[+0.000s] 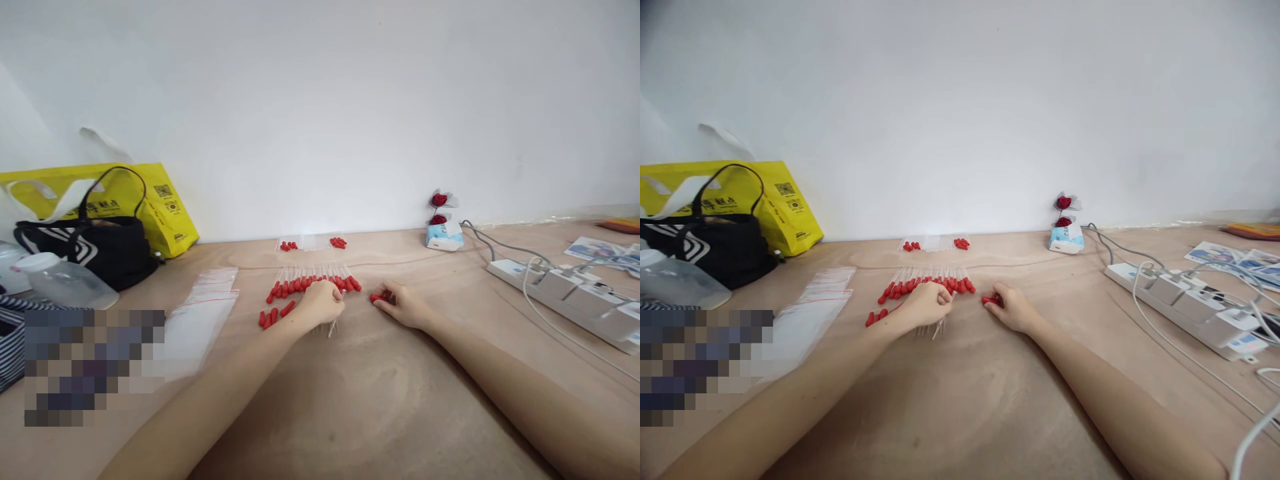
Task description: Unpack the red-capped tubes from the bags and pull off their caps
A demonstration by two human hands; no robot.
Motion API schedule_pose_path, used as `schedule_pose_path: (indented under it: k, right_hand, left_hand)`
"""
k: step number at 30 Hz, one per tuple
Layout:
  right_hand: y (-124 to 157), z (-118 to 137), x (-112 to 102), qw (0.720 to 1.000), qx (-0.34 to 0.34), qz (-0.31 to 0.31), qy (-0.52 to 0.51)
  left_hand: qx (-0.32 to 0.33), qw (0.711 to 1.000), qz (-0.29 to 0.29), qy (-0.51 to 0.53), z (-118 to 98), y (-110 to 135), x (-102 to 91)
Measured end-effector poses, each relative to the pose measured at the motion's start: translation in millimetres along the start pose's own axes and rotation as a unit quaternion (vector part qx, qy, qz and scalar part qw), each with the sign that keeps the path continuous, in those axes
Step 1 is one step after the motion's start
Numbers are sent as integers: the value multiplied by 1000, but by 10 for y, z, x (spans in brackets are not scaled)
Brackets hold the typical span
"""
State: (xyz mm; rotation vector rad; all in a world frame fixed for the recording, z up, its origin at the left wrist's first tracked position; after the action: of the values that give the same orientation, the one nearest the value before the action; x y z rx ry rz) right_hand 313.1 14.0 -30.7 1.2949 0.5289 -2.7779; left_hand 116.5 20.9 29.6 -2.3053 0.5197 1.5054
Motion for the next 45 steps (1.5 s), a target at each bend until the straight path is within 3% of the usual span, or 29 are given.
schedule_pose_path:
  k: [7, 15, 19, 23, 30, 35, 39, 45]
  right_hand:
    - [-124, 20, 95, 995, 30, -95, 13]
    - [-148, 30, 139, 994, 28, -106, 26]
    - [-131, 35, 109, 992, 23, -125, 18]
    - [-137, 6, 94, 988, 35, -148, 6]
    - [-237, 49, 73, 987, 73, -147, 0]
    - [-342, 268, 108, 981, 80, -134, 119]
    - [-375, 338, 187, 977, 77, -131, 150]
    - [-282, 384, 124, 967, 55, -229, 97]
  left_hand:
    - [-34, 996, 13, -80, -71, -114, 92]
    - [-28, 994, -11, -104, -75, -140, 135]
    - [0, 994, -49, -95, 28, 10, 100]
    - [54, 989, -109, -88, 257, 317, -10]
    - [191, 946, -244, -92, 628, 834, -73]
    - [228, 934, -249, -114, 595, 902, -24]
    - [275, 911, -266, -156, 536, 912, -10]
    - [256, 907, -294, -157, 549, 912, -39]
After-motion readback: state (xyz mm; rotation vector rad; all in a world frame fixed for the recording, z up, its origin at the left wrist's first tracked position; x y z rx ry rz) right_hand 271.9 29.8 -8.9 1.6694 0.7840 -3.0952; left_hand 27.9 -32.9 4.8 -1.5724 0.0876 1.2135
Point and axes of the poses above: each hand's wrist, its own y-axis away from the middle knuckle, its own x-axis out of the palm, z = x × y, the point moved 2 cm from there along -y, towards the middle knuckle, and after that the axes turned 7 degrees about x, right-handed, at the moved point
